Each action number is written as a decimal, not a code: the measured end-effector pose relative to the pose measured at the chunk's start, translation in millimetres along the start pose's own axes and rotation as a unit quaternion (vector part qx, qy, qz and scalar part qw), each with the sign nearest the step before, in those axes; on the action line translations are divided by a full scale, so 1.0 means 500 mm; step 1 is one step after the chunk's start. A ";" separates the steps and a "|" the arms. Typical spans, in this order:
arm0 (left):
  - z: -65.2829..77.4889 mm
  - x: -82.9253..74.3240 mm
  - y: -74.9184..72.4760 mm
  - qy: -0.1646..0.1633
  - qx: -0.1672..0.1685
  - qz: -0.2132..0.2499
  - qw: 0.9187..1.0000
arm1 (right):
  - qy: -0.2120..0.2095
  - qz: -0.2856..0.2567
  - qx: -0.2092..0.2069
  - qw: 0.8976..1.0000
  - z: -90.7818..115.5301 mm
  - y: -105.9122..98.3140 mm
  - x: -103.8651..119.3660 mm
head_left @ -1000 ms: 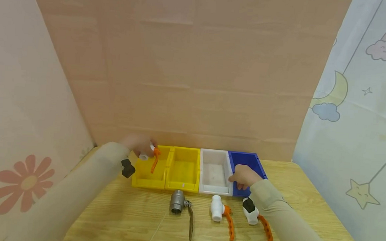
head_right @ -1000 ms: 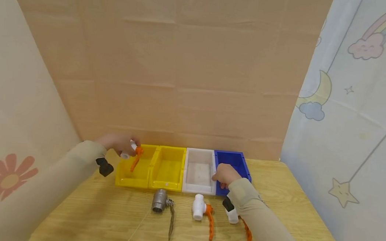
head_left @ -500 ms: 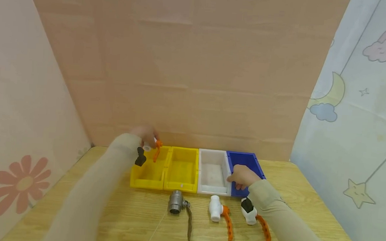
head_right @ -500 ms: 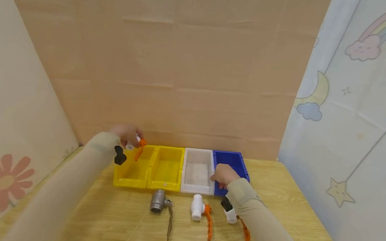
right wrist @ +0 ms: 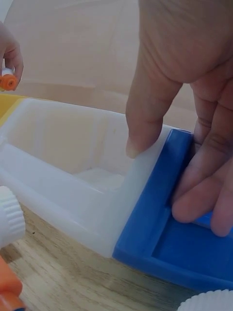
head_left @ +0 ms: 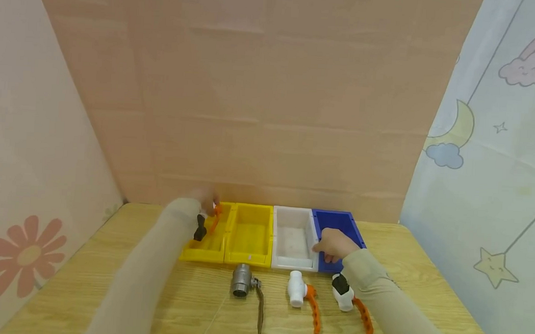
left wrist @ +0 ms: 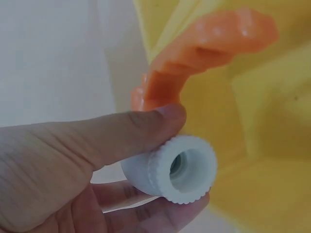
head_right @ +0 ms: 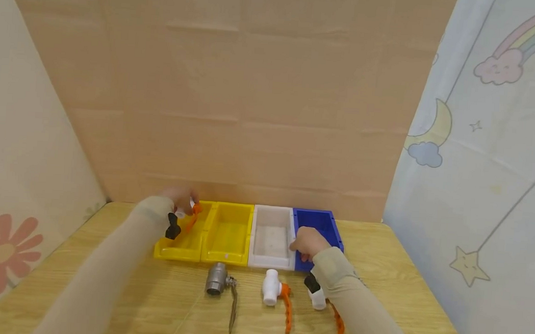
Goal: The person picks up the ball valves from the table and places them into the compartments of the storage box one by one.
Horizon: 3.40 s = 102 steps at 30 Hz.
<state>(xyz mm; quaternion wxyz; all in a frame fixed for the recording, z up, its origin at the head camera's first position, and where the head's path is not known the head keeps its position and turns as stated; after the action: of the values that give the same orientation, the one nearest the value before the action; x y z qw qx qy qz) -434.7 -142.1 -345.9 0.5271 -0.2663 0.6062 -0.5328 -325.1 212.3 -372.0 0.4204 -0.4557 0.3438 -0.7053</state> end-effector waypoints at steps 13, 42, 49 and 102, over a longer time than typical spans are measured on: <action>-0.084 0.060 0.105 -0.002 -0.014 -0.011 1.000 | -0.005 -0.002 -0.010 1.000 0.008 0.011 -0.004; 0.007 -0.005 0.136 -0.044 -0.020 -0.017 0.999 | 0.004 0.006 -0.016 1.000 0.019 -0.002 -0.008; 0.005 -0.005 0.138 -0.038 -0.020 -0.026 0.999 | 0.008 0.007 -0.017 1.000 0.017 -0.002 -0.008; 0.069 -0.023 0.128 -0.082 -0.009 0.078 0.994 | -0.010 0.034 -0.009 0.999 0.034 0.010 -0.022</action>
<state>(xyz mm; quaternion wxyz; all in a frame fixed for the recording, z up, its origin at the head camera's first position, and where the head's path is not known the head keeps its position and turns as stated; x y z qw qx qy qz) -384.3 -126.0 -396.9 0.6125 -0.2659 0.5848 -0.4606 -305.5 218.7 -374.3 0.4438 -0.4545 0.3612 -0.6826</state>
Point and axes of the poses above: each hand's wrist, its own z-axis away from the middle knuckle, its own y-axis out of the palm, x = y × z, the point moved 3 cm from there along -z, towards the middle knuckle, and after that the axes turned 8 degrees about y, right-handed, at the moved point
